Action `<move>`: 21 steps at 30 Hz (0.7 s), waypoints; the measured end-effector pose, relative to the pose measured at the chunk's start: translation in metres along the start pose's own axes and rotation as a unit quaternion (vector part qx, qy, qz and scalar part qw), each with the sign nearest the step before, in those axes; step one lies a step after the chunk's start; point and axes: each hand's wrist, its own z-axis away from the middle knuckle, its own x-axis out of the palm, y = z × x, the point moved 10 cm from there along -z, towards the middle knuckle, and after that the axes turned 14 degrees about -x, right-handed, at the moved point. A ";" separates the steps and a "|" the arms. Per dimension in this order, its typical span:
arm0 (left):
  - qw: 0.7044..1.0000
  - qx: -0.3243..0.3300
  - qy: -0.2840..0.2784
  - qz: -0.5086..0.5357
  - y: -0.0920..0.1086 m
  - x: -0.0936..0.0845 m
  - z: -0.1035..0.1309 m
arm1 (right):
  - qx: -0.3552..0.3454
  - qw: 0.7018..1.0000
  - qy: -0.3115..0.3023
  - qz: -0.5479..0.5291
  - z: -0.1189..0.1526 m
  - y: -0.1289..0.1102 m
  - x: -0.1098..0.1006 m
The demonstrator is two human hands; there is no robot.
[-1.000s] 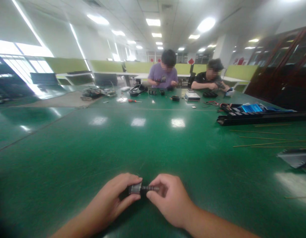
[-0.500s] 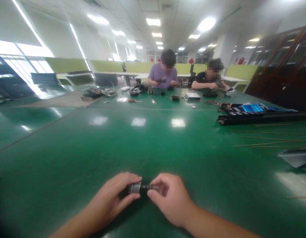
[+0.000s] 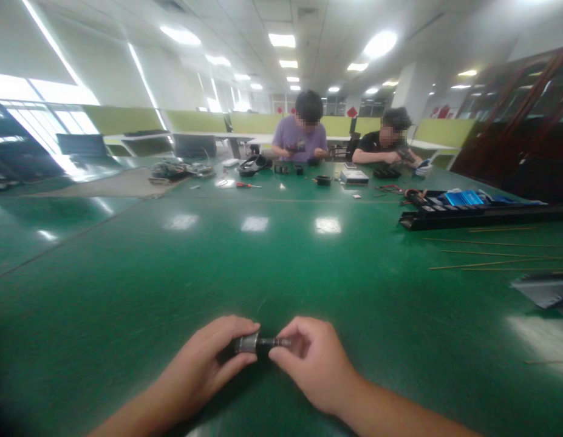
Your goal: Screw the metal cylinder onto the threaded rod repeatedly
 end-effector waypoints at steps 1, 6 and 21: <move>1.000 0.001 0.000 0.000 0.000 0.000 0.000 | 0.001 1.000 0.000 0.000 0.000 0.001 0.000; 1.000 0.003 0.001 -0.007 0.002 -0.002 -0.001 | 0.000 1.000 0.002 0.000 0.001 0.000 0.000; 0.999 0.010 0.023 -0.020 0.000 -0.010 -0.001 | -0.003 1.000 0.010 -0.015 0.000 0.002 -0.003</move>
